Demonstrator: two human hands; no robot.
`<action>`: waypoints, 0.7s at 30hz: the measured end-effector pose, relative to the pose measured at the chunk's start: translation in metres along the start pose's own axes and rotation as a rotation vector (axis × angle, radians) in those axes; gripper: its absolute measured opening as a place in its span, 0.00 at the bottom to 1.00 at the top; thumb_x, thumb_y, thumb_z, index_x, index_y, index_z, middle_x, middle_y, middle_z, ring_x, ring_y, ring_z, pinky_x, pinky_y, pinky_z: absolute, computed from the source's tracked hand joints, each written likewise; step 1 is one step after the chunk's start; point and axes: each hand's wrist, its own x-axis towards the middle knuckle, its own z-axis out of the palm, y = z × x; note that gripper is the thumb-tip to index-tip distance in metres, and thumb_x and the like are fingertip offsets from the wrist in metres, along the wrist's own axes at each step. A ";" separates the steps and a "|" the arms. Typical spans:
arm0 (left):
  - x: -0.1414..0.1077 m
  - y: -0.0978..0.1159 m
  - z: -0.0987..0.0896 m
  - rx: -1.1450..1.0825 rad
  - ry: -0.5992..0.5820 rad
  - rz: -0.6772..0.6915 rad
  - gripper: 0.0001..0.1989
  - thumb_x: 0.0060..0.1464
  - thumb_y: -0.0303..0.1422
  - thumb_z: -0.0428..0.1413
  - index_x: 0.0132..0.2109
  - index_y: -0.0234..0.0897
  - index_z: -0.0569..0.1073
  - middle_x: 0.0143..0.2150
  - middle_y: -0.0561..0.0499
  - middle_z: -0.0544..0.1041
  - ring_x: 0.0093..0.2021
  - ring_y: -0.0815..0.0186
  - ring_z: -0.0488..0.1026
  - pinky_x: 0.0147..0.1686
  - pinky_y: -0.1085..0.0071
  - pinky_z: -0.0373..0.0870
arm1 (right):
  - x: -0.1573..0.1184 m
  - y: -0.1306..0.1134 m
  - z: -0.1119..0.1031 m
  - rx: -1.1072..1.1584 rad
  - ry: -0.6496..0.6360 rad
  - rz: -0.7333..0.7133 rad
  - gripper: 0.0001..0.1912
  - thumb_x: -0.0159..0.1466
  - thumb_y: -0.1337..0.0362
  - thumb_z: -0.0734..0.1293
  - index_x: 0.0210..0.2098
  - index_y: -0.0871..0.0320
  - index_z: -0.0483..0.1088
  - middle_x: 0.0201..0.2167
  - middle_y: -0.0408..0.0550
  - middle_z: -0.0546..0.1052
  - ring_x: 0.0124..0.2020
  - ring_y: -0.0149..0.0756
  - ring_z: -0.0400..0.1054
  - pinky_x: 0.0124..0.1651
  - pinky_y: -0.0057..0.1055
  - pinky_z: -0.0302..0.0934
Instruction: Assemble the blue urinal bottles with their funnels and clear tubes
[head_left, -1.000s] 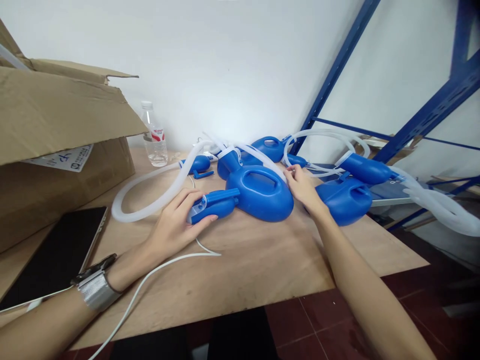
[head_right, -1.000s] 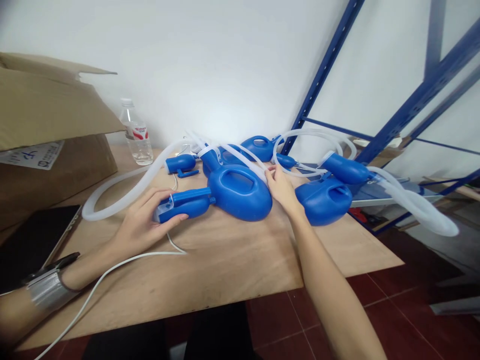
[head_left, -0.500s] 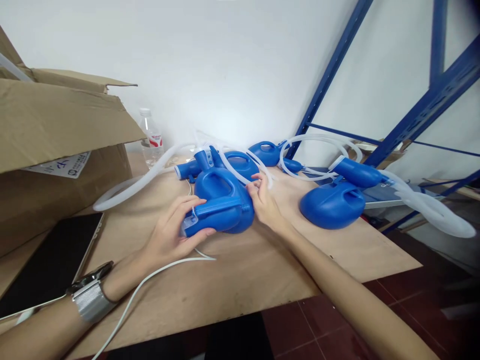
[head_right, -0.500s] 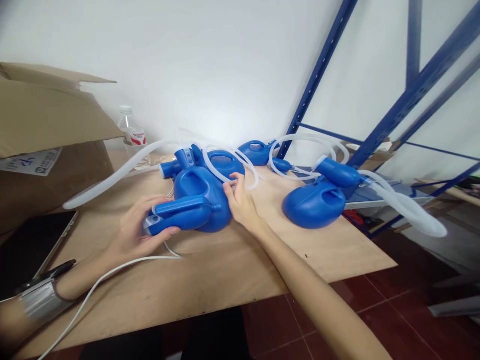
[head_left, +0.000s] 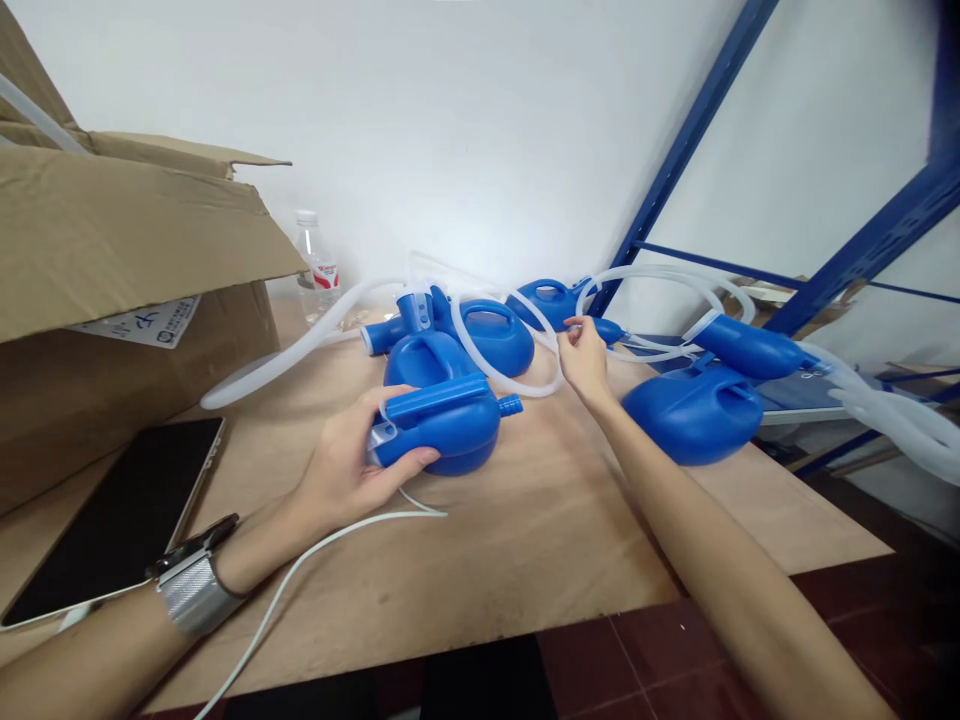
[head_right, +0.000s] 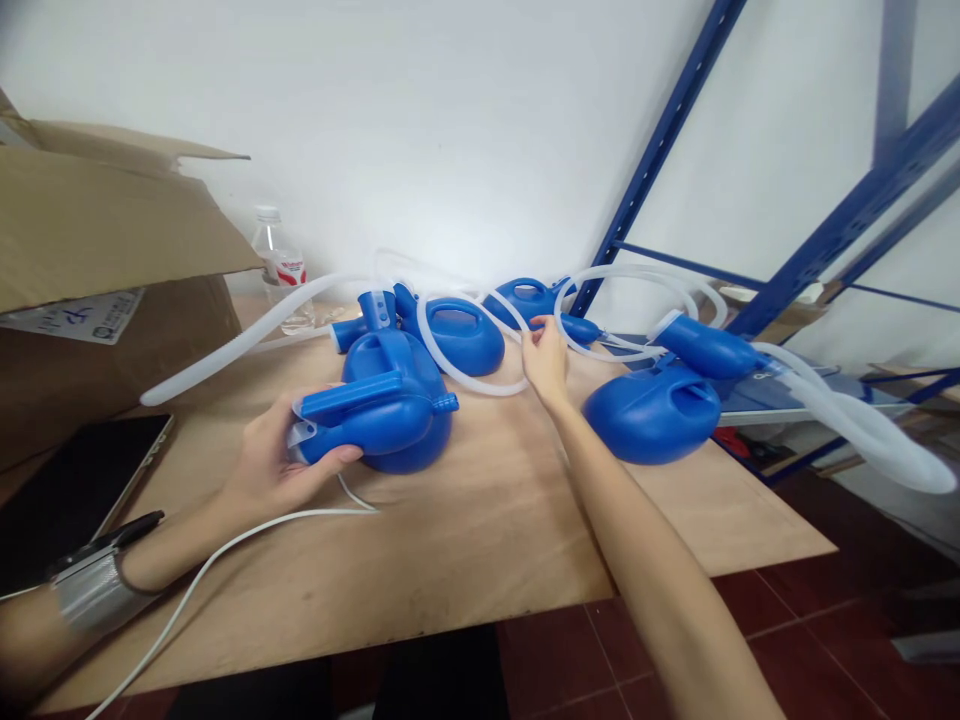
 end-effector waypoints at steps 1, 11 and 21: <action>0.000 0.000 0.000 -0.001 -0.001 0.002 0.24 0.63 0.44 0.63 0.60 0.41 0.69 0.50 0.45 0.83 0.46 0.55 0.84 0.44 0.61 0.83 | 0.010 0.011 0.003 -0.010 -0.007 0.039 0.25 0.62 0.65 0.62 0.59 0.60 0.67 0.50 0.59 0.78 0.56 0.53 0.71 0.63 0.51 0.62; 0.001 -0.001 0.000 -0.040 -0.003 0.020 0.24 0.64 0.45 0.63 0.60 0.41 0.68 0.50 0.43 0.83 0.47 0.55 0.84 0.45 0.60 0.82 | 0.040 0.093 0.034 0.088 -0.125 0.198 0.24 0.55 0.68 0.63 0.50 0.56 0.78 0.55 0.55 0.81 0.60 0.54 0.72 0.66 0.49 0.65; 0.003 0.001 -0.001 -0.023 0.002 0.042 0.23 0.64 0.44 0.63 0.60 0.42 0.69 0.51 0.44 0.83 0.47 0.55 0.84 0.45 0.61 0.83 | 0.039 0.105 0.036 0.014 -0.175 0.134 0.33 0.59 0.55 0.74 0.61 0.60 0.71 0.60 0.62 0.78 0.58 0.52 0.74 0.61 0.46 0.68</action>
